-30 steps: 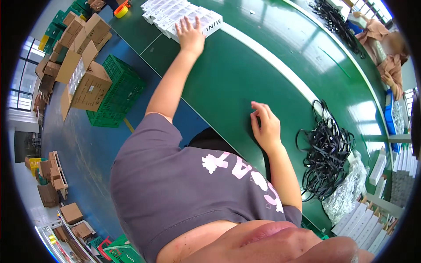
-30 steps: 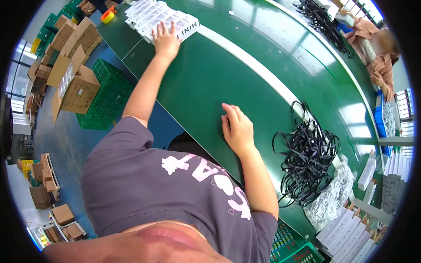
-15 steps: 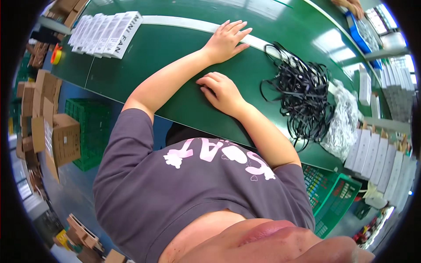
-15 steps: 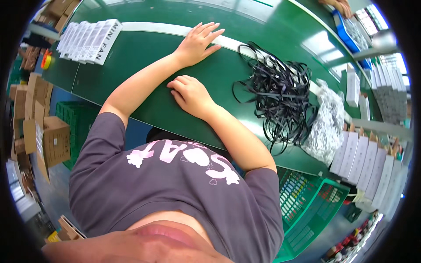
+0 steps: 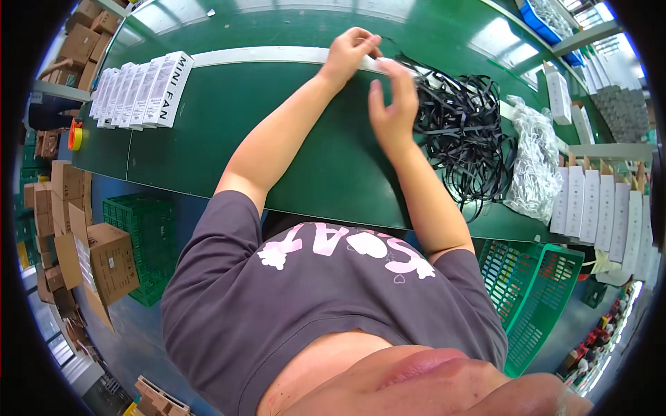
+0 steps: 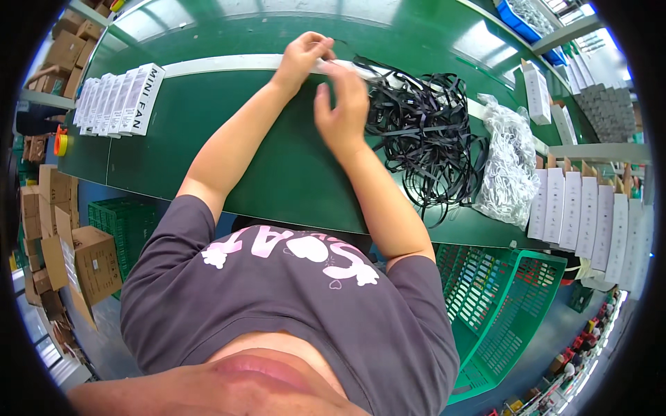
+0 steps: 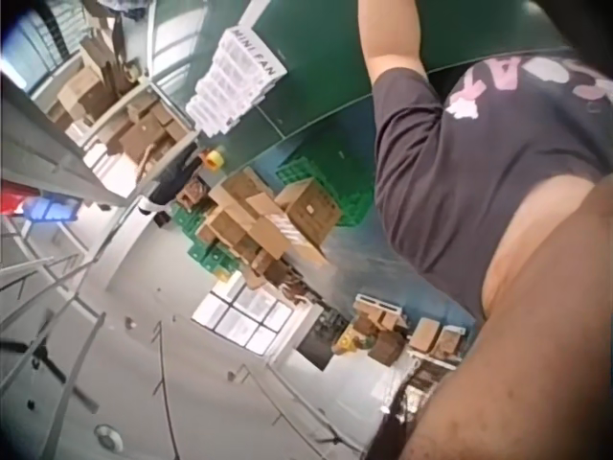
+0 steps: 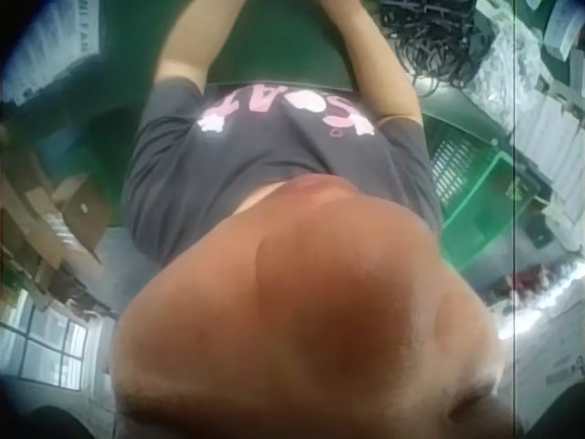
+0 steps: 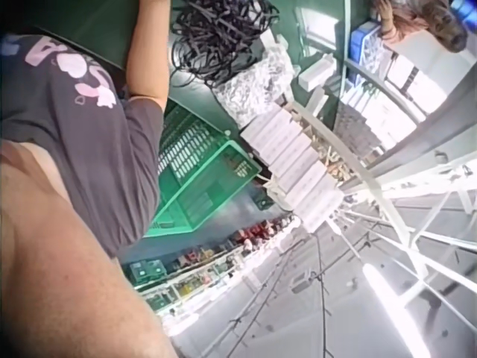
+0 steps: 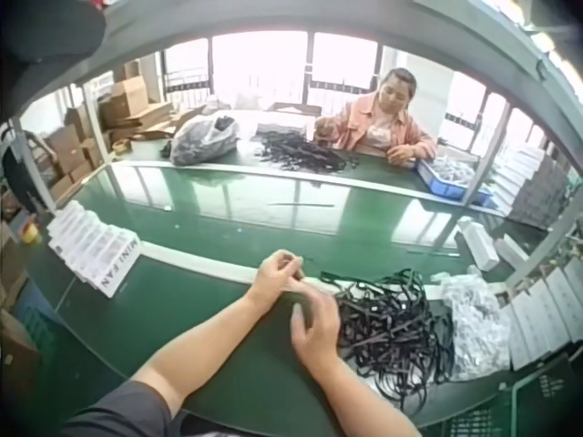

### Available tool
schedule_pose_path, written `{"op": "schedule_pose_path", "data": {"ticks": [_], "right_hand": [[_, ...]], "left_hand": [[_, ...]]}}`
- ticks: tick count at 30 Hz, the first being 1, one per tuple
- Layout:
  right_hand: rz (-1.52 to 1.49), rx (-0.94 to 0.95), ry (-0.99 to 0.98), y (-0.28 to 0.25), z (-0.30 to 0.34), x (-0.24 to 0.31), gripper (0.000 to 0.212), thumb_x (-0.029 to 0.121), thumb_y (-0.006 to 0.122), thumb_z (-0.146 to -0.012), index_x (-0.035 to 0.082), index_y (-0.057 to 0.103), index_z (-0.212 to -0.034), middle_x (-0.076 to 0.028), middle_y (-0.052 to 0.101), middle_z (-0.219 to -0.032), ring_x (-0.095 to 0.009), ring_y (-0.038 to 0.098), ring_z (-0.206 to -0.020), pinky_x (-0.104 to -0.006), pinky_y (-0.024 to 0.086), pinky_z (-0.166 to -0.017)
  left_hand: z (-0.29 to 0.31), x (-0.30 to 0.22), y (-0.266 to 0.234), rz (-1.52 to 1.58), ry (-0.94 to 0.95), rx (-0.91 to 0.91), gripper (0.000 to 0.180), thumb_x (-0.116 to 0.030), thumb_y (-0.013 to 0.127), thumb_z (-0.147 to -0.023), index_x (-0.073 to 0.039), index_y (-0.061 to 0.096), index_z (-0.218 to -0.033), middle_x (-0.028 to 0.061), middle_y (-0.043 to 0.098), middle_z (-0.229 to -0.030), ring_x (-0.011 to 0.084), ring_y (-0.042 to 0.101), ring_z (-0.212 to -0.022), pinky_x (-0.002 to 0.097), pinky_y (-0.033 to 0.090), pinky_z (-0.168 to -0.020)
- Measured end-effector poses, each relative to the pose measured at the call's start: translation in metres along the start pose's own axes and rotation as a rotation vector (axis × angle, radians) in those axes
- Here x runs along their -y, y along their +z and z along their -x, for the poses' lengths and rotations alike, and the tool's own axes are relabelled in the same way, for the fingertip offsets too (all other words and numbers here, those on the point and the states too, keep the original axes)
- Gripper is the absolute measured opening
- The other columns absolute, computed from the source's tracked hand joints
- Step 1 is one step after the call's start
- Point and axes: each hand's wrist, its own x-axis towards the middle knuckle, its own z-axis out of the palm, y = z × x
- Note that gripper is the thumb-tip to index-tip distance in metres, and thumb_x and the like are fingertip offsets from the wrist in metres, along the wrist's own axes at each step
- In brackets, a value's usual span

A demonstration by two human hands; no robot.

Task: The person packages mini fans by bundling cables with lanyards, inserting them into product boxes, and closing the boxes by hand.

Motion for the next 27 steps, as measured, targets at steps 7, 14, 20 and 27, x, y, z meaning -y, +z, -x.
{"op": "schedule_pose_path", "data": {"ticks": [7,14,20,27], "right_hand": [[0.613,0.315,0.279,0.009,0.023,-0.068,0.077,0.031,0.069,-0.082,-0.005,0.036,-0.142,-0.021,0.043,-0.145,-0.033,0.036,-0.138,-0.0514,0.022,-0.115],[0.574,0.278,0.298,0.003,0.020,-0.077,0.074,0.028,0.071,-0.080,-0.004,0.040,-0.140,-0.021,0.047,-0.142,-0.033,0.037,-0.138,-0.0509,0.019,-0.118],[0.209,0.105,0.257,-0.008,0.008,-0.065,0.062,-0.002,0.052,-0.073,-0.002,0.049,-0.134,-0.022,0.049,-0.139,-0.036,0.043,-0.132,-0.0439,0.030,-0.114],[-0.659,0.409,0.202,-0.001,-0.014,0.087,0.061,0.004,0.066,-0.076,0.003,0.049,-0.135,-0.014,0.058,-0.128,-0.024,0.053,-0.123,-0.0368,0.038,-0.107]], "left_hand": [[0.009,-0.126,-0.068,0.866,0.254,0.148,0.013,-0.018,0.059,-0.094,-0.007,0.057,-0.087,0.0016,0.042,-0.067,0.0179,0.041,-0.061,0.0313,0.038,-0.060],[0.127,-0.302,-0.128,0.721,0.851,-0.028,0.021,-0.011,0.058,-0.089,-0.011,0.044,-0.073,-0.0017,0.037,-0.061,0.0099,0.030,-0.051,0.0261,0.028,-0.053],[0.139,-0.285,-0.130,0.299,0.726,-0.399,0.026,-0.019,0.060,-0.094,-0.009,0.047,-0.073,-0.0014,0.037,-0.064,0.0090,0.028,-0.052,0.0254,0.026,-0.052],[0.137,-0.176,-0.040,0.263,0.126,0.052,0.022,-0.008,0.056,-0.095,-0.002,0.054,-0.116,0.0034,0.052,-0.083,0.0076,0.043,-0.062,0.0220,0.034,-0.053]]}}
